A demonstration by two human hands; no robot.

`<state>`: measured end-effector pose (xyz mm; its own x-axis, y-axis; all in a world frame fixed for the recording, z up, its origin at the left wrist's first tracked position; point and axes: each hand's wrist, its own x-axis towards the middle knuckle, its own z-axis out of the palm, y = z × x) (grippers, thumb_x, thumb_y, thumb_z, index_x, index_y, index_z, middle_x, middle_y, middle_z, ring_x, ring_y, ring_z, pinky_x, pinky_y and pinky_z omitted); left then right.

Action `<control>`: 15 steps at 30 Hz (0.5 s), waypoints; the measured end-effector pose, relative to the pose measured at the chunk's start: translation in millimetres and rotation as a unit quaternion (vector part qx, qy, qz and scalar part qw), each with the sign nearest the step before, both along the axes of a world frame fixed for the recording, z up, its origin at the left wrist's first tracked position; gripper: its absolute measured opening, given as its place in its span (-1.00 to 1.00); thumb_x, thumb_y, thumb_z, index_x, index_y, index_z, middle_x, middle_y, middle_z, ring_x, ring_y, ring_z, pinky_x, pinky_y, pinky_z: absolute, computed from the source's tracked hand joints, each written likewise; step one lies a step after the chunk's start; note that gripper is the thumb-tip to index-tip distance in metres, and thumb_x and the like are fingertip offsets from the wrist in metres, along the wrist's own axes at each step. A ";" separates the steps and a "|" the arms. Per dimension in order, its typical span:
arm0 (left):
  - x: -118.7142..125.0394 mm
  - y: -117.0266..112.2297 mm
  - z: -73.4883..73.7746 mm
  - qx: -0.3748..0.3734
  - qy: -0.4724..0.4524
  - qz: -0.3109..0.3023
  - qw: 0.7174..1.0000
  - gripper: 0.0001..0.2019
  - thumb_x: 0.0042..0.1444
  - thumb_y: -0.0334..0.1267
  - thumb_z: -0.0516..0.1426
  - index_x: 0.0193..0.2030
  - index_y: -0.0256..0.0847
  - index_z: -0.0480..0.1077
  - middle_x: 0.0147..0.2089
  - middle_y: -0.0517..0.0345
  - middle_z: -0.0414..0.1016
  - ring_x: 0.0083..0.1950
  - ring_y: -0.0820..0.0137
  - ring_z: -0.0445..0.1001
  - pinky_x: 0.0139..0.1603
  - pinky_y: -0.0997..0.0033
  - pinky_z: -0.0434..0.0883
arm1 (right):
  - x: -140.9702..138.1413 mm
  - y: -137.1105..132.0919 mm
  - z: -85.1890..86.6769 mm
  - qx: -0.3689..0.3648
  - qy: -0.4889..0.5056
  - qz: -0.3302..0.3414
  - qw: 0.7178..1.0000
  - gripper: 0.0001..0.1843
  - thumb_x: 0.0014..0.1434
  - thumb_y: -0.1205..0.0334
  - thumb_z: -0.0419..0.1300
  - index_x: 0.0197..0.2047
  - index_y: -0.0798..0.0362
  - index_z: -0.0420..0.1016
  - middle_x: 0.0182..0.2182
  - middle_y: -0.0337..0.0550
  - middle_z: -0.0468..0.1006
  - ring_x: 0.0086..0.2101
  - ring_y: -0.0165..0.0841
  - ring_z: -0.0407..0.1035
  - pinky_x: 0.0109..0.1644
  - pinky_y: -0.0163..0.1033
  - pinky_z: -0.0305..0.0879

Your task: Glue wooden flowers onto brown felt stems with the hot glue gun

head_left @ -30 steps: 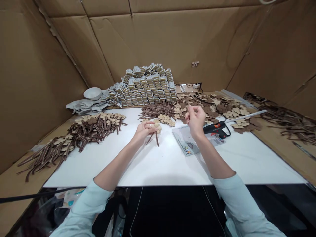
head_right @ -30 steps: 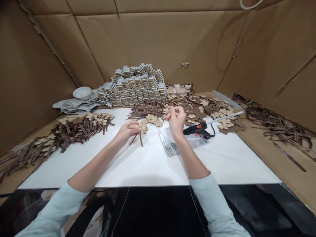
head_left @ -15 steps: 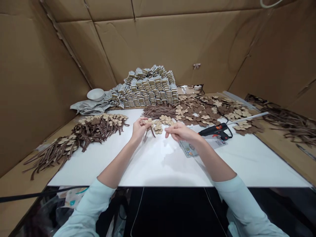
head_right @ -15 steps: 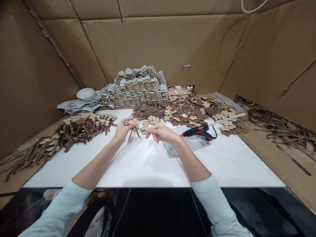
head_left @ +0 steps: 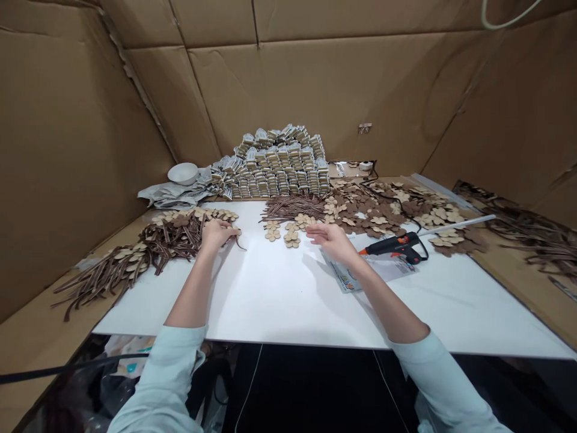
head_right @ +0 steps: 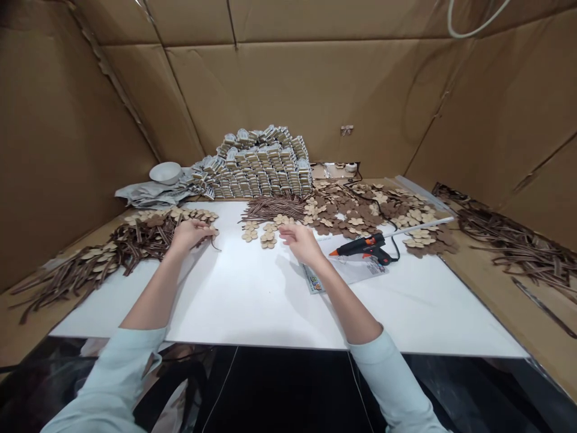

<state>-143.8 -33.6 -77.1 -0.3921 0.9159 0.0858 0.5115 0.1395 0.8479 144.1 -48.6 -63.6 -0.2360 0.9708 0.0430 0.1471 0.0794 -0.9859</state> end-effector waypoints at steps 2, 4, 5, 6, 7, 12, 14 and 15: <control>9.4 -2.6 4.8 -0.005 0.212 0.067 0.975 -0.83 -0.27 -0.29 0.22 -0.44 -0.25 0.42 -0.35 -0.04 0.49 -0.16 0.08 0.42 -0.18 0.19 0.32 | -2.0 1.6 -5.5 0.041 -0.039 -0.012 0.998 -0.67 -0.11 0.64 0.08 -0.32 0.13 0.49 -0.25 -0.08 0.56 -0.21 -0.34 0.45 -0.03 -0.17 0.34; 24.0 -2.8 5.8 0.064 0.343 0.064 0.935 -0.72 -0.11 -0.29 0.15 -0.19 -0.27 0.41 -0.05 -0.14 0.41 0.02 0.06 0.32 -0.01 0.11 0.23 | -3.3 1.9 -8.0 0.040 -0.054 -0.040 0.997 -0.70 -0.14 0.60 0.13 -0.32 0.14 0.50 -0.33 -0.09 0.57 -0.28 -0.32 0.47 -0.13 -0.17 0.42; 32.1 -1.9 4.3 0.093 0.375 0.046 0.921 -0.69 -0.06 -0.28 0.12 -0.12 -0.28 0.39 0.02 -0.14 0.36 0.06 0.07 0.29 0.03 0.10 0.20 | -3.7 1.5 -7.9 0.029 -0.053 -0.056 0.997 -0.74 -0.14 0.56 0.17 -0.34 0.15 0.50 -0.38 -0.10 0.57 -0.33 -0.31 0.48 -0.23 -0.18 0.46; 40.0 -0.7 1.6 0.106 0.387 0.009 0.916 -0.69 -0.03 -0.26 0.10 -0.11 -0.29 0.38 0.01 -0.13 0.36 0.04 0.11 0.30 0.04 0.15 0.21 | -3.8 1.0 -7.2 0.020 -0.050 -0.071 0.996 -0.79 -0.15 0.52 0.20 -0.37 0.16 0.50 -0.42 -0.11 0.57 -0.37 -0.30 0.48 -0.32 -0.20 0.48; 47.5 0.9 -2.2 0.103 0.389 -0.054 0.914 -0.69 0.00 -0.23 0.08 -0.11 -0.30 0.39 -0.03 -0.11 0.40 0.00 0.16 0.34 0.02 0.22 0.24 | -3.5 0.4 -5.9 0.019 -0.044 -0.084 0.995 -0.82 -0.15 0.48 0.21 -0.39 0.16 0.51 -0.44 -0.12 0.57 -0.39 -0.30 0.47 -0.38 -0.21 0.49; 72.9 3.8 -19.4 0.062 0.381 -0.278 0.880 -0.68 0.09 -0.15 -0.02 -0.16 -0.31 0.42 -0.09 -0.09 0.43 -0.06 0.24 0.38 -0.03 0.34 0.28 | 2.4 -0.4 1.0 0.105 -0.029 -0.121 0.987 -0.81 -0.03 0.44 0.11 -0.39 0.12 0.54 -0.35 -0.15 0.57 -0.35 -0.31 0.47 -0.32 -0.22 0.48; 76.8 1.9 -20.1 0.059 0.367 -0.270 0.888 -0.70 0.12 -0.21 -0.06 -0.23 -0.30 0.44 -0.14 -0.09 0.45 -0.09 0.25 0.39 -0.05 0.34 0.28 | 4.9 0.1 2.6 0.129 -0.054 -0.135 0.981 -0.76 0.00 0.47 0.06 -0.35 0.13 0.54 -0.32 -0.11 0.57 -0.28 -0.29 0.47 -0.24 -0.22 0.46; 77.7 0.8 -19.1 0.056 0.358 -0.263 0.894 -0.72 0.12 -0.24 -0.06 -0.28 -0.29 0.45 -0.19 -0.08 0.47 -0.11 0.25 0.40 -0.07 0.34 0.29 | 6.0 0.5 3.1 0.135 -0.074 -0.138 0.978 -0.73 0.00 0.50 0.04 -0.33 0.15 0.54 -0.30 -0.09 0.57 -0.25 -0.28 0.46 -0.20 -0.22 0.44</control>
<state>-66.1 -32.8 -96.2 0.2819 0.9273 0.2461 0.8986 -0.3451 0.2709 150.0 -48.1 -60.6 0.0102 0.9564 0.2918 0.3398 0.2711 -0.9006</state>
